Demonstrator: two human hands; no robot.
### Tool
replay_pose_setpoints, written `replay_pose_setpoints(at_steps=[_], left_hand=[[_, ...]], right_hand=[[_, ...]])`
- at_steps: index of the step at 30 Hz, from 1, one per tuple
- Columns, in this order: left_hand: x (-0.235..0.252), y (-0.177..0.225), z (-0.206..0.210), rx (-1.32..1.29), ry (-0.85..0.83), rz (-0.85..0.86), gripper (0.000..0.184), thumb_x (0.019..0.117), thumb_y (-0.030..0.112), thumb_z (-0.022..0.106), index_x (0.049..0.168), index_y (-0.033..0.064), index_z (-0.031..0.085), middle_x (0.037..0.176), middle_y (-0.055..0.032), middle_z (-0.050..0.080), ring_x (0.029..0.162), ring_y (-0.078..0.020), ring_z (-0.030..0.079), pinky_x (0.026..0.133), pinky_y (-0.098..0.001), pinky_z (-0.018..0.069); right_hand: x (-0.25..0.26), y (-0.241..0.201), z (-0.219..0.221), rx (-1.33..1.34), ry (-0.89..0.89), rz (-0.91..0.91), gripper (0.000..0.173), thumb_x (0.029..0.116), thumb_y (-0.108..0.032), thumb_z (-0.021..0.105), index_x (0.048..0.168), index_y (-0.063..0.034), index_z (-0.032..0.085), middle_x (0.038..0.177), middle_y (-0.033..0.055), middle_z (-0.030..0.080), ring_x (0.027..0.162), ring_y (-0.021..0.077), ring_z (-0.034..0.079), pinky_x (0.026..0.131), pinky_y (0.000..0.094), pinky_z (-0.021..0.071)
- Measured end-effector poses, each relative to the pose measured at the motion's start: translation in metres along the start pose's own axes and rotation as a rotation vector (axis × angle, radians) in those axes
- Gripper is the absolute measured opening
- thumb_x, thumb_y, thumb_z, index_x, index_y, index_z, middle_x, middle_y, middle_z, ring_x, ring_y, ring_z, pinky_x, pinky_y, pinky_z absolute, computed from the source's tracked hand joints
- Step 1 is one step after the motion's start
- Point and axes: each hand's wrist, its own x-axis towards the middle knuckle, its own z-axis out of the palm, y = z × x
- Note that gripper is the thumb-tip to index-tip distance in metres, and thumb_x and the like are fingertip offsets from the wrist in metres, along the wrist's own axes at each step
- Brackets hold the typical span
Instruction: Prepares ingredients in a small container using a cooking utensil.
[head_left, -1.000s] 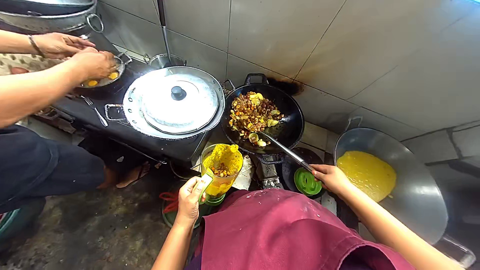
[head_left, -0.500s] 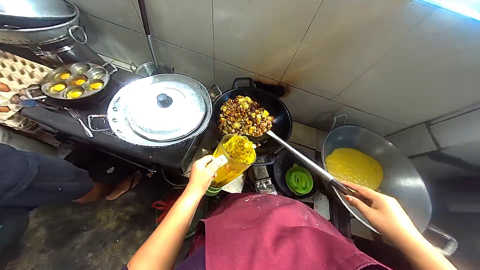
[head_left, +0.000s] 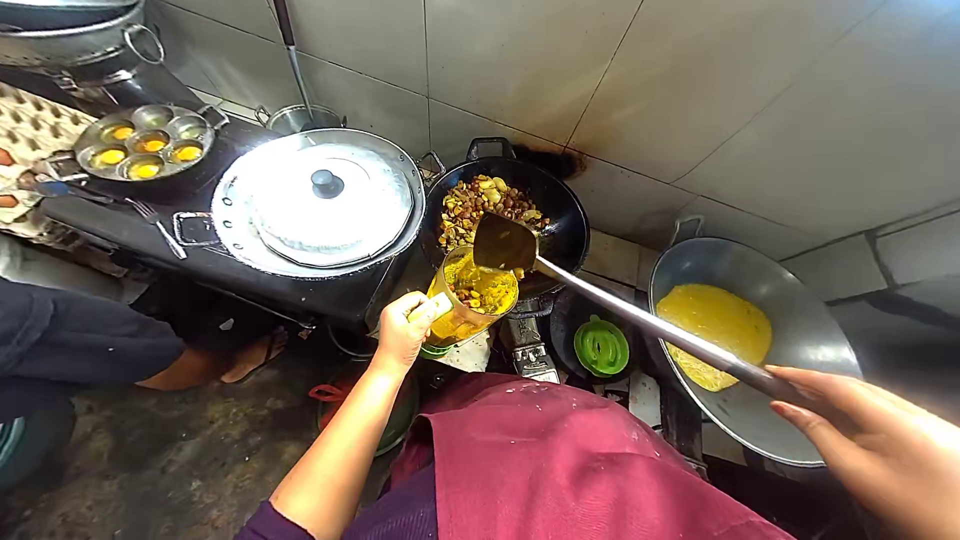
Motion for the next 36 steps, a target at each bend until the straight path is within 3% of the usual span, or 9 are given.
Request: replay_pose_setpoints(at_steps=[2,5,10,14,19,21,25,31,36], left_hand=[[-0.009,-0.004,-0.008,-0.073,0.013,0.017,0.013,0.0864,0.021,0.065,0.074,0.0171,0.062,0.059,0.0099,0.055,0.048,0.0002,0.051,0.047,-0.0151,0.0453],[-0.021,-0.009,-0.021,-0.206,0.012,0.051,0.019,0.0865,0.033,0.073,0.076,0.0185,0.066,0.060,0.0095,0.057,0.048,0.0006,0.052,0.047,-0.0141,0.0455],[-0.051,-0.012,-0.061,-0.510,0.104,0.148,0.027,0.0841,0.049,0.078,0.083,0.0216,0.074,0.065,0.0094,0.062,0.051,0.0013,0.054,0.049,-0.0150,0.0459],[-0.072,-0.011,-0.066,-0.577,0.079,0.152,0.029,0.0866,0.049,0.076,0.087,0.0202,0.074,0.067,0.0078,0.065,0.052,0.0006,0.056,0.050,-0.0157,0.0474],[-0.084,-0.018,-0.069,-0.431,0.103,0.166,0.025,0.0885,0.044,0.074,0.081,0.0210,0.071,0.066,0.0111,0.061,0.052,0.0025,0.052,0.049,-0.0138,0.0445],[-0.097,-0.026,-0.078,-0.376,0.105,0.169,0.025,0.0908,0.044,0.071,0.083,0.0209,0.071,0.067,0.0122,0.061,0.052,0.0032,0.053,0.049,-0.0134,0.0446],[-0.125,-0.038,-0.093,-0.212,0.167,0.119,0.025,0.0918,0.043,0.068,0.082,0.0202,0.068,0.069,0.0132,0.061,0.051,0.0028,0.053,0.047,-0.0132,0.0447],[-0.140,-0.040,-0.100,-0.093,0.280,0.025,0.014,0.0903,0.022,0.056,0.081,0.0165,0.066,0.065,0.0135,0.061,0.048,0.0035,0.054,0.046,-0.0125,0.0471],[-0.132,-0.035,-0.101,-0.136,0.280,0.032,0.016,0.0909,0.023,0.057,0.080,0.0169,0.067,0.061,0.0115,0.061,0.047,0.0020,0.053,0.045,-0.0131,0.0466]], right_hand=[[0.005,0.004,-0.005,0.156,-0.091,0.133,0.036,0.0962,-0.020,0.064,0.128,-0.0041,0.069,0.105,0.0188,0.074,0.091,0.0307,0.072,0.082,0.0528,0.0570],[0.024,0.005,-0.007,0.215,-0.168,0.253,0.038,0.0975,-0.020,0.060,0.133,-0.0077,0.066,0.103,0.0176,0.072,0.083,0.0281,0.068,0.075,0.0533,0.0540],[0.084,-0.003,0.004,-0.186,-0.139,0.148,0.032,0.1038,-0.018,0.059,0.134,-0.0107,0.066,0.115,0.0307,0.069,0.105,0.0561,0.065,0.083,0.0787,0.0455],[0.148,-0.021,0.003,-0.407,-0.276,0.173,0.029,0.1039,-0.019,0.062,0.131,-0.0108,0.067,0.112,0.0311,0.068,0.103,0.0561,0.065,0.080,0.0765,0.0474],[0.224,-0.053,-0.019,-0.649,-0.488,0.110,0.017,0.1013,-0.024,0.066,0.112,-0.0130,0.074,0.095,0.0245,0.072,0.090,0.0507,0.069,0.070,0.0728,0.0504],[0.248,-0.068,-0.026,-0.592,-0.663,0.170,0.021,0.1053,-0.023,0.061,0.116,-0.0118,0.075,0.096,0.0209,0.073,0.086,0.0424,0.069,0.076,0.0664,0.0530],[0.266,-0.105,-0.027,-0.318,-0.877,0.408,0.031,0.1120,-0.025,0.046,0.113,-0.0054,0.070,0.080,0.0127,0.068,0.054,0.0185,0.054,0.053,0.0348,0.0463],[0.243,-0.104,0.056,0.076,-0.859,0.337,0.028,0.1094,-0.024,0.054,0.119,-0.0019,0.067,0.078,0.0094,0.058,0.057,0.0148,0.047,0.056,0.0339,0.0444],[0.209,-0.087,0.154,0.595,-0.664,0.649,0.027,0.1104,-0.025,0.051,0.129,-0.0084,0.061,0.081,0.0026,0.058,0.052,0.0065,0.046,0.047,0.0222,0.0410]])
